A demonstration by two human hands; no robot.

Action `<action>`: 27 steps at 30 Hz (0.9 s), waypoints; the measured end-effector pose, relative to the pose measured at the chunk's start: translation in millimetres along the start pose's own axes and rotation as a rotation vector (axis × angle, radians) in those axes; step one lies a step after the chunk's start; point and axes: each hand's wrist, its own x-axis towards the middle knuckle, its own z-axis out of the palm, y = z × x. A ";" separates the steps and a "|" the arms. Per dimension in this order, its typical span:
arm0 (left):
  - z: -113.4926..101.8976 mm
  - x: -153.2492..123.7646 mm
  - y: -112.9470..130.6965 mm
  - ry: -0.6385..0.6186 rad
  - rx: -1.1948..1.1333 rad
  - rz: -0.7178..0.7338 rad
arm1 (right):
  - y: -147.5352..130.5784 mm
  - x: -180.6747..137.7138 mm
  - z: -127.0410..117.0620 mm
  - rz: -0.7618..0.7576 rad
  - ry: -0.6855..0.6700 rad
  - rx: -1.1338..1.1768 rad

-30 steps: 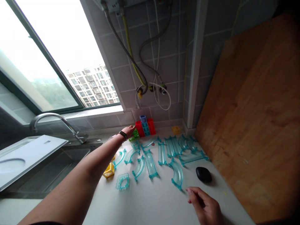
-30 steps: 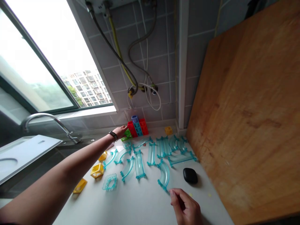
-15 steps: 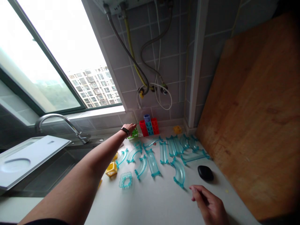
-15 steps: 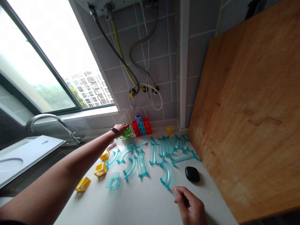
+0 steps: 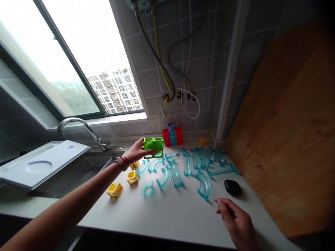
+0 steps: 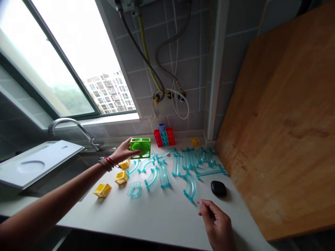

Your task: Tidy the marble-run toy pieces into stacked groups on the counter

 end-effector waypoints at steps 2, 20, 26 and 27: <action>16.8 -42.8 18.0 0.010 -0.142 -0.013 | 2.3 -0.8 -2.5 -0.003 -0.030 -0.017; 113.3 -185.3 83.3 0.072 -0.983 -0.395 | 3.0 -3.4 -1.7 -0.070 -0.093 -0.115; 122.4 -190.8 88.0 -0.004 -1.063 -0.460 | -5.7 -6.8 1.0 -0.174 -0.158 -0.058; 124.3 -191.8 88.8 -0.016 -1.055 -0.475 | -10.5 -9.2 3.4 -0.192 -0.175 -0.038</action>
